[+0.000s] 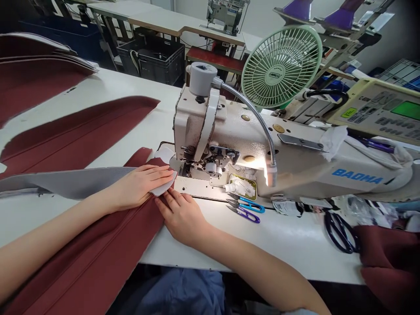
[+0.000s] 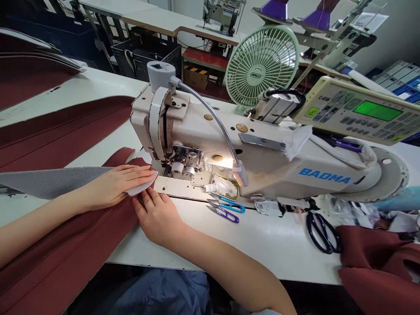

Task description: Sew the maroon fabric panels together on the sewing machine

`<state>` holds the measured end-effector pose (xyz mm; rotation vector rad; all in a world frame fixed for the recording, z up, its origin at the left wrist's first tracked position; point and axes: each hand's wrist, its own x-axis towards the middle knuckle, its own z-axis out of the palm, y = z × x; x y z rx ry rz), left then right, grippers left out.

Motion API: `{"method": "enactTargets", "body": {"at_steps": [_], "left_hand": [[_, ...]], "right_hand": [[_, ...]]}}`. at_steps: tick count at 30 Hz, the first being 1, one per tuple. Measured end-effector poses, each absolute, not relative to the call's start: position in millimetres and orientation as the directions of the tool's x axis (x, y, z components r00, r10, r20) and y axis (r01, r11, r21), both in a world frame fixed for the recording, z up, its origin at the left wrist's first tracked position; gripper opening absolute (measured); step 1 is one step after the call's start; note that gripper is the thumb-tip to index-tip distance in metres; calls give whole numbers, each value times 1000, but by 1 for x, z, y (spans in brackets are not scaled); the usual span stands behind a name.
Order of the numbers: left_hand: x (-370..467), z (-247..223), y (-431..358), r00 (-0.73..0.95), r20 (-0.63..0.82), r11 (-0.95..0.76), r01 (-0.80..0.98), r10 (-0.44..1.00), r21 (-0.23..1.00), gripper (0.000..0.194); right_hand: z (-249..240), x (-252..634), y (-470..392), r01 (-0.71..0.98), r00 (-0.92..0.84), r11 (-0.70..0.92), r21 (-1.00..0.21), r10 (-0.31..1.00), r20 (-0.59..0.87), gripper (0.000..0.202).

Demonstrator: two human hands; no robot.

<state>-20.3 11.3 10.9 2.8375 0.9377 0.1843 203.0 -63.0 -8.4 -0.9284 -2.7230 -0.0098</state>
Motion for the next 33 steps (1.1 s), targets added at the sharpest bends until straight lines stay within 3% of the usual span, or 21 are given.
{"method": "enactTargets", "body": {"at_steps": [23, 33], "left_hand": [[26, 11, 28, 776, 30, -767, 615, 630, 185, 54], [30, 11, 28, 759, 76, -758, 628, 646, 175, 48]], "right_hand": [[-5, 240, -52, 638, -745, 765, -91, 642, 182, 45], [-1, 240, -48, 650, -733, 748, -137, 664, 148, 46]]}}
